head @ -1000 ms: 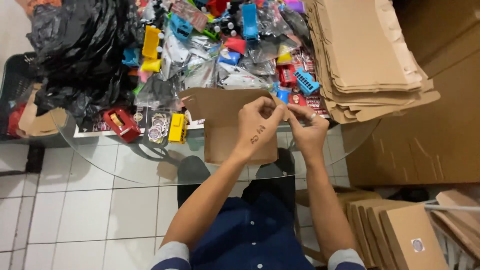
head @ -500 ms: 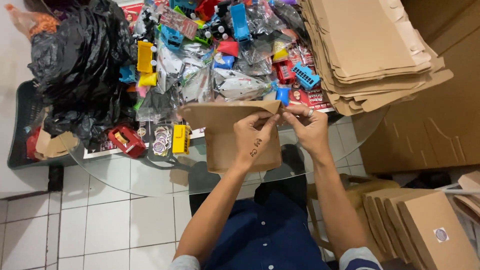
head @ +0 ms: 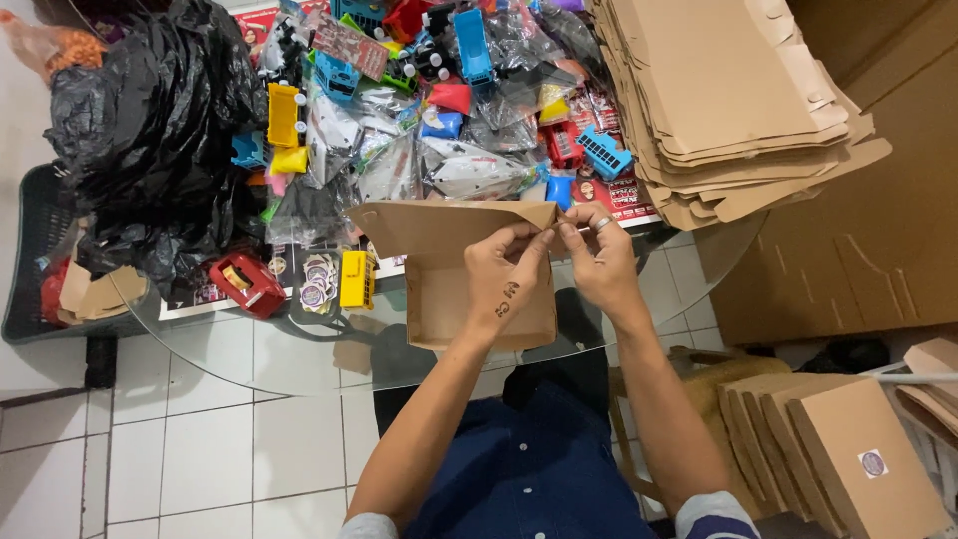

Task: The person folds a flat cardboard box into shape, places a black plastic bag and a blue toy bus inside, and seals the box with a sticker. The person then places the sealed box on a stack of other boxes and begins folding another box.

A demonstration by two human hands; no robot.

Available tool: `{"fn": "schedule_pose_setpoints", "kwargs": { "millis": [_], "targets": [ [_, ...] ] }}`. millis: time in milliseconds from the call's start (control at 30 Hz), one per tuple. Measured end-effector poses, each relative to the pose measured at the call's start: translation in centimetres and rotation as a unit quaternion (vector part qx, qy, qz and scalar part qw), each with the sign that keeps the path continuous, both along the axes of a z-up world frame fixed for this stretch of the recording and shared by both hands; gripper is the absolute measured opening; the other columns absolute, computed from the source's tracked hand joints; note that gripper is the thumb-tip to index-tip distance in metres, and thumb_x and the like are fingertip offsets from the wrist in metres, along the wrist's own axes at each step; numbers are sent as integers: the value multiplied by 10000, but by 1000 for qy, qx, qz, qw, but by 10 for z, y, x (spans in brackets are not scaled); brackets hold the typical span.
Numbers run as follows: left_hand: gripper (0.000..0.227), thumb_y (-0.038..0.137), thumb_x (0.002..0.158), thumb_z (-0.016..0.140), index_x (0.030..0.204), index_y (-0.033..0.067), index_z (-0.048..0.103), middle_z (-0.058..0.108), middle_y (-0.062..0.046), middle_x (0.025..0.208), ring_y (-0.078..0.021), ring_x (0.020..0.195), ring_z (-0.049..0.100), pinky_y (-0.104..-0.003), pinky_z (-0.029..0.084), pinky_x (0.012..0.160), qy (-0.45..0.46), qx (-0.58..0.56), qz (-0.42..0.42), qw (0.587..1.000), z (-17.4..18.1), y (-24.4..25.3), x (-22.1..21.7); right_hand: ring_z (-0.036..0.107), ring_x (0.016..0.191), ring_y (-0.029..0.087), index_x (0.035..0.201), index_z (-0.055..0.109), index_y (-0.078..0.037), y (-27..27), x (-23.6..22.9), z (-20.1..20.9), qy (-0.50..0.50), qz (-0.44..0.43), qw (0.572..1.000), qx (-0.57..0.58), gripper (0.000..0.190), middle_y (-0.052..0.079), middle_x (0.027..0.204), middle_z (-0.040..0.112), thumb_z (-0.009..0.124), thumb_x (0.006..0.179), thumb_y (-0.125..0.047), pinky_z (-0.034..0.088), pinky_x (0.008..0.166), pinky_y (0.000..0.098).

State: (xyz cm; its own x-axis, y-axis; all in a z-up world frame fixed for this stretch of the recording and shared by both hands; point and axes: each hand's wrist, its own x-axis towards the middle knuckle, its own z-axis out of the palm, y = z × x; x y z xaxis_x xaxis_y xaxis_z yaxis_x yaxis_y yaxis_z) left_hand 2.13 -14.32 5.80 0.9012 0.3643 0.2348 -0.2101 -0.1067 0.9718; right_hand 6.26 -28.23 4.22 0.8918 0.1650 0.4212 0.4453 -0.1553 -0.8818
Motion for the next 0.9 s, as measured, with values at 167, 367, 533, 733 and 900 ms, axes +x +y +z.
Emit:
{"fn": "schedule_pose_setpoints", "kwargs": {
  "millis": [167,367,533,733,900],
  "targets": [
    [126,194,866,825,855,75,787,765,-110,715,-215,707,768,-292,586,566,5,20,-7,1000,-2,5,1,663,895,260,1034,688,-14,2,-4,4,-11,-3,1000,-14,120,130,945,632,624,1046,-114,569,736,377],
    [122,125,929,689,974,57,781,765,-131,757,-102,783,657,-332,588,629,25,2,-87,996,20,9,-5,662,883,273,1013,701,-29,1,-4,7,-19,-9,1000,-23,111,130,919,634,636,1040,-116,557,749,396],
    [111,151,924,703,932,89,794,760,-98,719,-158,727,741,-310,585,607,38,22,-87,995,-8,9,12,705,868,272,981,749,-63,4,-6,11,-64,-44,996,-48,48,112,870,681,723,989,-102,565,747,370],
    [195,178,937,641,949,18,753,759,-157,767,-305,758,766,-389,604,638,41,46,-72,995,12,13,11,731,866,214,971,800,-57,10,-8,7,-81,-83,993,-12,59,115,879,753,823,916,-62,572,749,319],
    [217,177,947,616,965,-2,736,742,-196,805,-354,810,750,-453,601,658,51,51,-117,990,7,16,18,738,854,275,955,794,-44,11,-12,17,-117,-89,989,-34,30,129,885,753,796,930,-28,575,736,351]
  ]
}}
